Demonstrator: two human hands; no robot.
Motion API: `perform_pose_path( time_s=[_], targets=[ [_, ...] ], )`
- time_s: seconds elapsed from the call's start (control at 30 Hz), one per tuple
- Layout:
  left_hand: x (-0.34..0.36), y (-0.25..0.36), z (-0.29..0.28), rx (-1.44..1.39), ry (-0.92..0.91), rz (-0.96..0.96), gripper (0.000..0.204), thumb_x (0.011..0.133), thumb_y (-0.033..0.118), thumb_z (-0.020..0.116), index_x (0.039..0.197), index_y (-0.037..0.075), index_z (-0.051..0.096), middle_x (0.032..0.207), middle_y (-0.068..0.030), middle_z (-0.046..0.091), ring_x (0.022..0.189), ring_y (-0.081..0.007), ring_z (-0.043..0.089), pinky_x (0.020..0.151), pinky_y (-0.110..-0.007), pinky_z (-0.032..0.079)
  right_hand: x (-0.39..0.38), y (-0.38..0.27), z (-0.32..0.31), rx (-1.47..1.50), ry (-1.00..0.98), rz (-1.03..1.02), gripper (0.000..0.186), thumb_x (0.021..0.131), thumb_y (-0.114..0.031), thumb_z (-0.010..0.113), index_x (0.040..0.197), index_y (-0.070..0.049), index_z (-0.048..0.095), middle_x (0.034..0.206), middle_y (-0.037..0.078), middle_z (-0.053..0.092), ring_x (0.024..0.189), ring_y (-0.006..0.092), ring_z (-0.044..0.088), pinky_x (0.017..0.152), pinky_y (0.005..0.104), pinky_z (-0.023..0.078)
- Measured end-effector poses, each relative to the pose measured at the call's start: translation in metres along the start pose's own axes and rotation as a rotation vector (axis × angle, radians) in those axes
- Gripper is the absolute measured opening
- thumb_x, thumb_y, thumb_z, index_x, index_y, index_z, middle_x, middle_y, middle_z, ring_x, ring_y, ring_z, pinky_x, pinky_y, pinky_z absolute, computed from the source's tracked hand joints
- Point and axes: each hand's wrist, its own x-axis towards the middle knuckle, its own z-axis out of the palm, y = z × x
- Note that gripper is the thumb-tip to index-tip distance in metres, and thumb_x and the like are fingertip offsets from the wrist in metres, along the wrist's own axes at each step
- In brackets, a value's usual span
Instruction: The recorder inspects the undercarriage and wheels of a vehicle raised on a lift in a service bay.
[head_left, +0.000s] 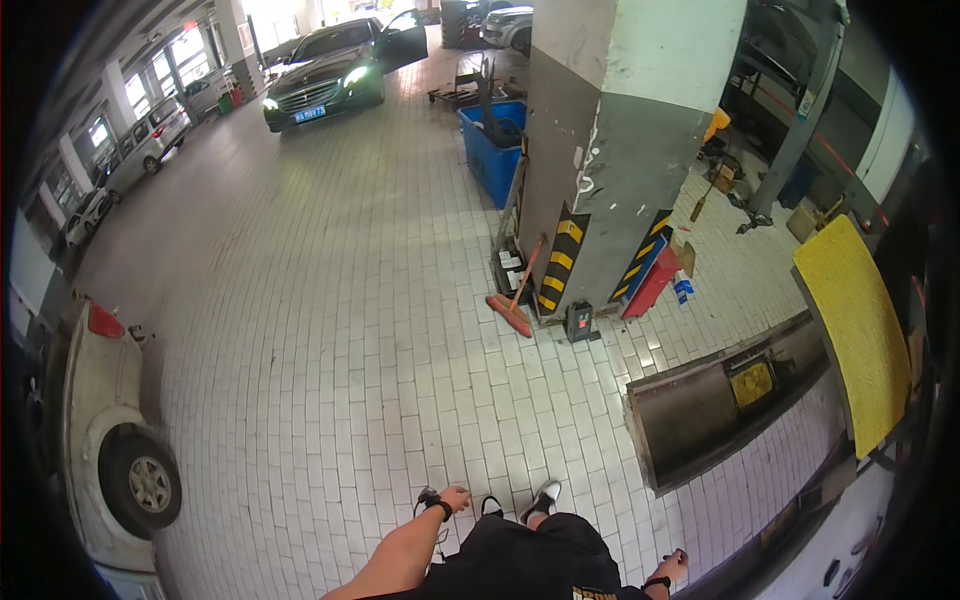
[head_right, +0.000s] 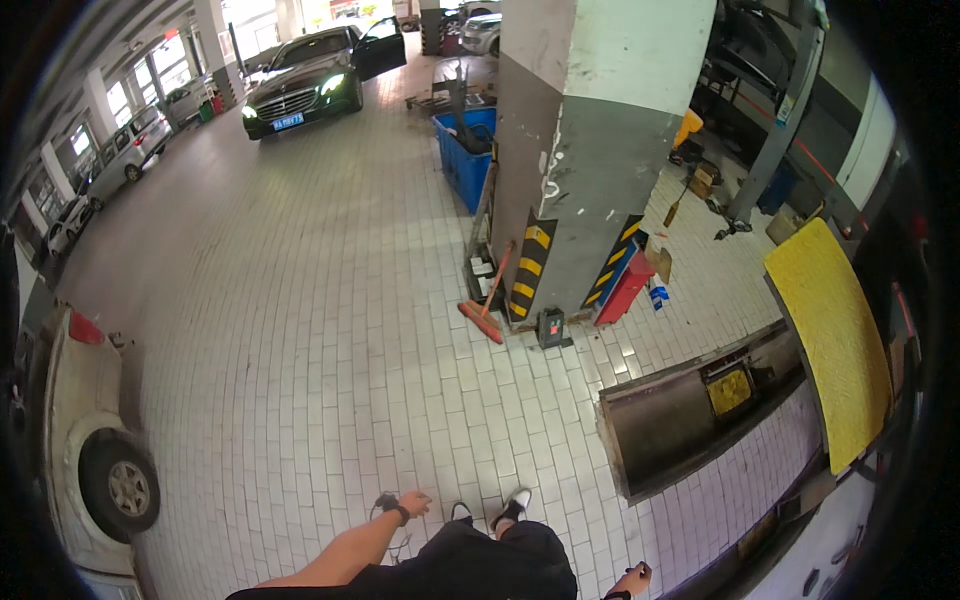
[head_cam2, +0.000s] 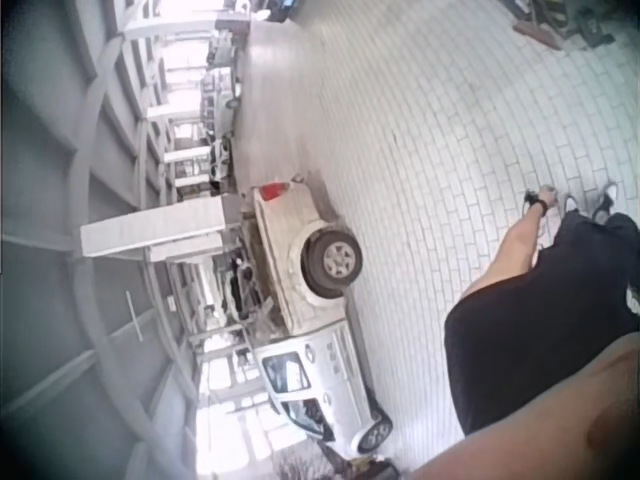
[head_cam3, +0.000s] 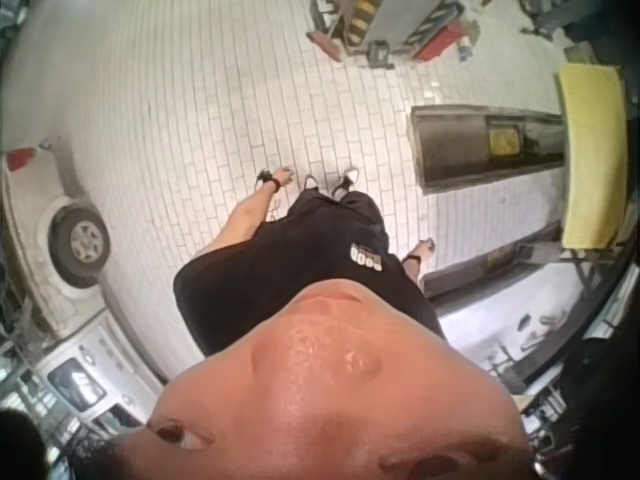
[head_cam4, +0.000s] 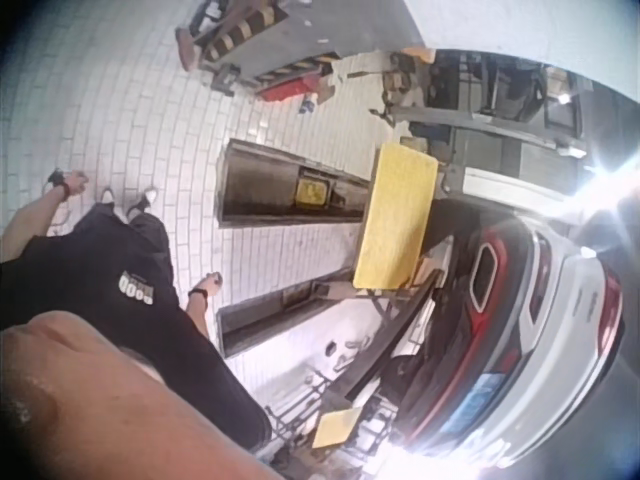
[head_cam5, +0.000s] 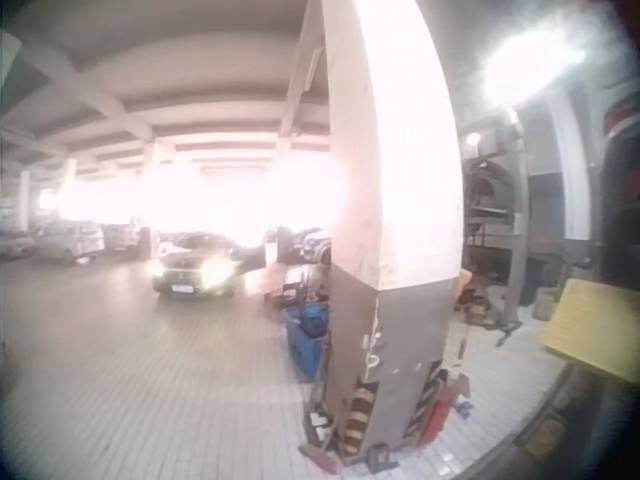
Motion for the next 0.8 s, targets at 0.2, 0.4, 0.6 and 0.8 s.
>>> perform_pose_path(
  time_s=[0.2, 0.4, 0.6, 0.8],
  targets=[
    [-0.006, -0.014, -0.024, -0.087, 0.019, -0.145, 0.045, 0.096, 0.036, 0.065, 0.128, 0.005, 0.070, 0.101, -0.0127, 0.079, 0.081, -0.0203, 0.076, 0.067, -0.034, 0.059, -0.007, -0.027, 0.062, -0.076, -0.058, 0.045, 0.023, 0.091, -0.016, 0.060, 0.102, 0.001, 0.072, 0.075, 0.016, 0.069, 0.061, 0.0264, 0.066, 0.065, 0.0422, 0.053],
    [0.011, 0.029, -0.051, -0.163, 0.100, -0.156, 0.046, 0.097, 0.039, 0.065, 0.132, 0.008, 0.067, 0.103, -0.0109, 0.080, 0.082, -0.0198, 0.076, 0.066, -0.034, 0.058, -0.005, -0.032, 0.151, -0.222, -0.109, 0.154, 0.034, 0.092, -0.029, 0.061, 0.103, 0.001, 0.073, 0.086, 0.019, 0.074, 0.073, 0.0313, 0.071, 0.069, 0.0444, 0.054],
    [0.024, 0.124, -0.087, -0.166, 0.186, -0.109, 0.045, 0.097, 0.038, 0.066, 0.130, 0.008, 0.068, 0.106, -0.0120, 0.078, 0.086, -0.0227, 0.074, 0.071, -0.037, 0.059, 0.018, -0.100, 0.253, -0.016, -0.140, 0.199, 0.031, 0.092, -0.025, 0.062, 0.104, 0.001, 0.075, 0.089, 0.020, 0.075, 0.074, 0.0331, 0.073, 0.070, 0.0457, 0.056],
    [0.063, 0.222, -0.103, -0.093, 0.213, -0.041, 0.043, 0.098, 0.037, 0.065, 0.130, 0.008, 0.069, 0.104, -0.0117, 0.078, 0.085, -0.0216, 0.074, 0.070, -0.036, 0.059, 0.078, -0.184, 0.302, 0.149, -0.227, 0.096, 0.033, 0.095, -0.022, 0.061, 0.108, 0.006, 0.071, 0.098, 0.022, 0.074, 0.085, 0.0331, 0.068, 0.079, 0.0436, 0.053]
  ],
)
